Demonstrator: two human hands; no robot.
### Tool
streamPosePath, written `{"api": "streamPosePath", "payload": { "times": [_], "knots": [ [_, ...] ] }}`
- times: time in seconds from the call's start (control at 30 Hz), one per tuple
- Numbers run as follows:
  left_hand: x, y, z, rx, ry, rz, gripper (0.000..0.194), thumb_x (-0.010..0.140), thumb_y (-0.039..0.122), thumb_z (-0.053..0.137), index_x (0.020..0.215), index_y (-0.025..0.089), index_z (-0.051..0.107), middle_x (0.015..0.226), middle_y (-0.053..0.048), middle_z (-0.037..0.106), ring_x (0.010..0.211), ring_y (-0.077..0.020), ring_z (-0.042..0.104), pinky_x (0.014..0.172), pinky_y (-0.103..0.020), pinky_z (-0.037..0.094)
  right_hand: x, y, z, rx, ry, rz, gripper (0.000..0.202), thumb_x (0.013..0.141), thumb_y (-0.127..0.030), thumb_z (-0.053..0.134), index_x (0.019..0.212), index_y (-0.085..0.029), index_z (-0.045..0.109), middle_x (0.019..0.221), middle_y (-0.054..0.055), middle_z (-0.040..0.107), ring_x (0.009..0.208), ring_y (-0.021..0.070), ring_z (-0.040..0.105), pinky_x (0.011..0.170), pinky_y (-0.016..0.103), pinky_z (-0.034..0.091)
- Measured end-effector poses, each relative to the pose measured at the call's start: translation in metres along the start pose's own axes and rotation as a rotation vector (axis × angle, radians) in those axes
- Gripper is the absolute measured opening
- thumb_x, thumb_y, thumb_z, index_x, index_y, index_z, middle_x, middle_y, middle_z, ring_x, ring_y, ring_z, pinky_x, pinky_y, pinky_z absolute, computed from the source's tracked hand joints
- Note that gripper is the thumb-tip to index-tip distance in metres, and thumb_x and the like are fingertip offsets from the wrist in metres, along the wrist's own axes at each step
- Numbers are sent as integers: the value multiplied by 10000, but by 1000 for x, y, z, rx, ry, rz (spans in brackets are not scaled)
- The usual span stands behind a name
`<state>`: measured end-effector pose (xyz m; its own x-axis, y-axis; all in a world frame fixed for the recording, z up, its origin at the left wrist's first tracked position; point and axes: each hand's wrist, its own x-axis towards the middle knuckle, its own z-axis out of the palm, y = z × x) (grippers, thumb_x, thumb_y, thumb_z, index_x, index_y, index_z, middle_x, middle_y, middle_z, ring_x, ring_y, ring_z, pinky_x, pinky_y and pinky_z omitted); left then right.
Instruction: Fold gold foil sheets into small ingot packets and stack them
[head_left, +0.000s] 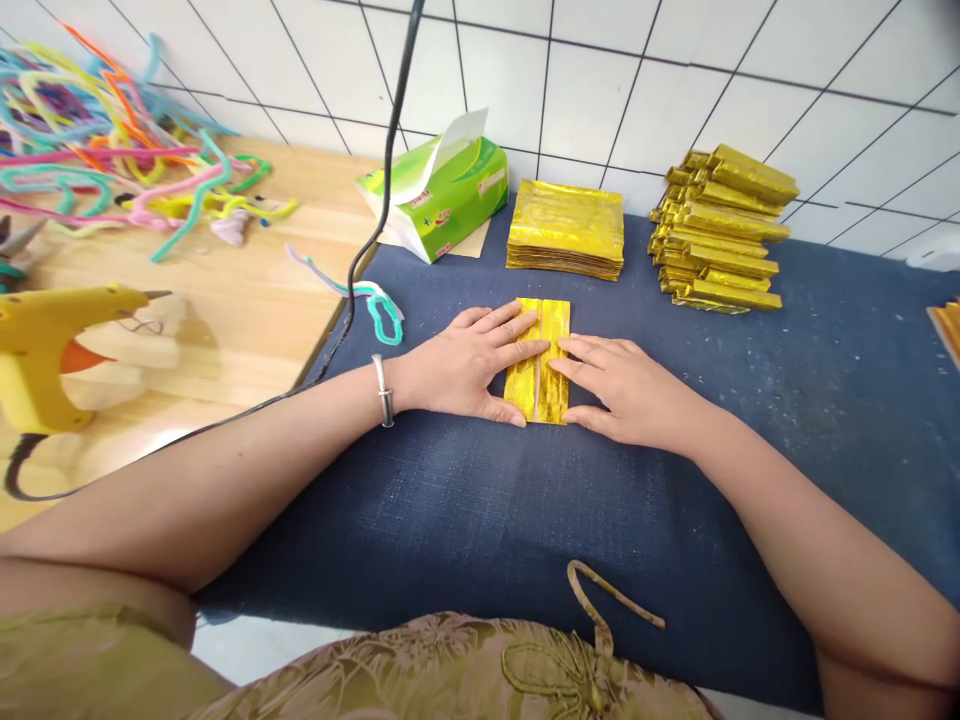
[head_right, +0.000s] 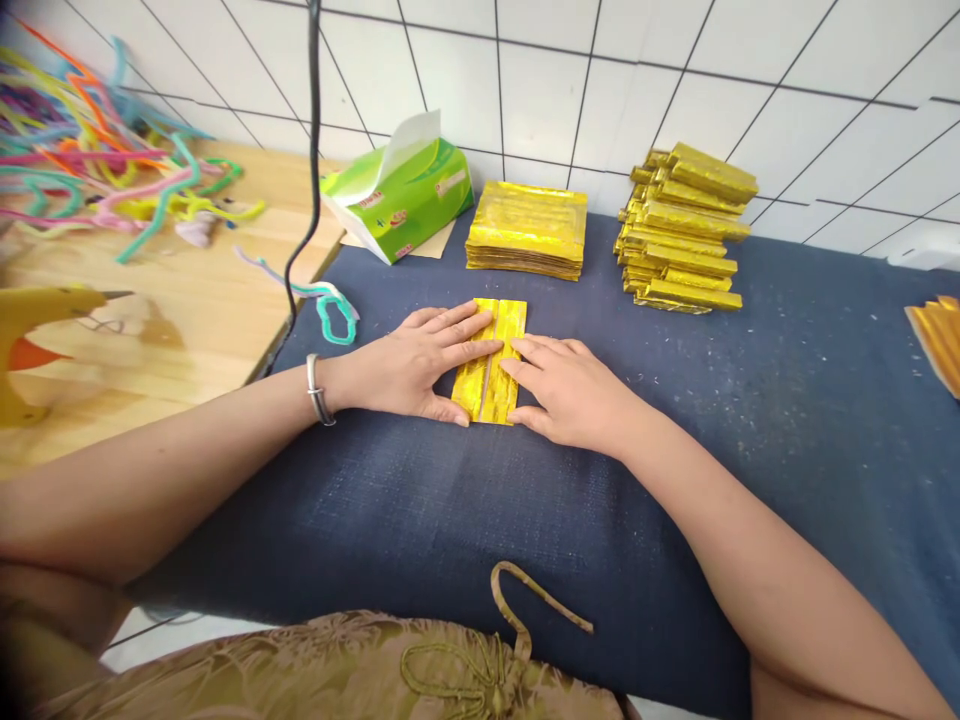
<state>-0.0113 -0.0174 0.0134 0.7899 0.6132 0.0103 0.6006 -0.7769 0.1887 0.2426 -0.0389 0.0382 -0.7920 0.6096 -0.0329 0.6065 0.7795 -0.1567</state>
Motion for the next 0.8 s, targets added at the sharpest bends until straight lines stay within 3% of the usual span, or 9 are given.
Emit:
{"api": "streamPosePath", "payload": {
  "times": [0.27,0.43,0.67,0.8],
  "knots": [
    [-1,-3,2,-7,78,74,905,731,753,484,1441,216,316,1481,-158,314,1344,-358,285,1090,-513,205,-2,-1,0,-26,-13,-23,657,843,-504,536,1385,-156,406,1461,164,377,1348,314,337,1042,494,329],
    [-3,-5,0,-14,46,105,883,756,733,477,1448,215,298,1501,-156,279,1352,-366,261,1082,-522,210,-1,-5,1,-90,17,-49,659,846,-541,516,1346,-117,445,1420,199,420,1330,328,358,1020,494,348],
    [-6,-7,-5,-26,-39,125,917,732,749,488,1463,248,253,1547,-131,166,1395,-374,166,1096,-534,168,0,-7,10,-187,146,-148,540,873,-434,510,1291,-93,496,1333,229,501,1266,353,427,933,493,403],
    [-5,-9,-5,-29,-62,126,941,709,760,506,1462,254,256,1554,-130,133,1402,-382,142,1101,-537,151,0,-3,15,-245,235,-229,411,891,-283,485,1264,-113,520,1268,193,567,1199,308,496,892,450,425]
  ]
}}
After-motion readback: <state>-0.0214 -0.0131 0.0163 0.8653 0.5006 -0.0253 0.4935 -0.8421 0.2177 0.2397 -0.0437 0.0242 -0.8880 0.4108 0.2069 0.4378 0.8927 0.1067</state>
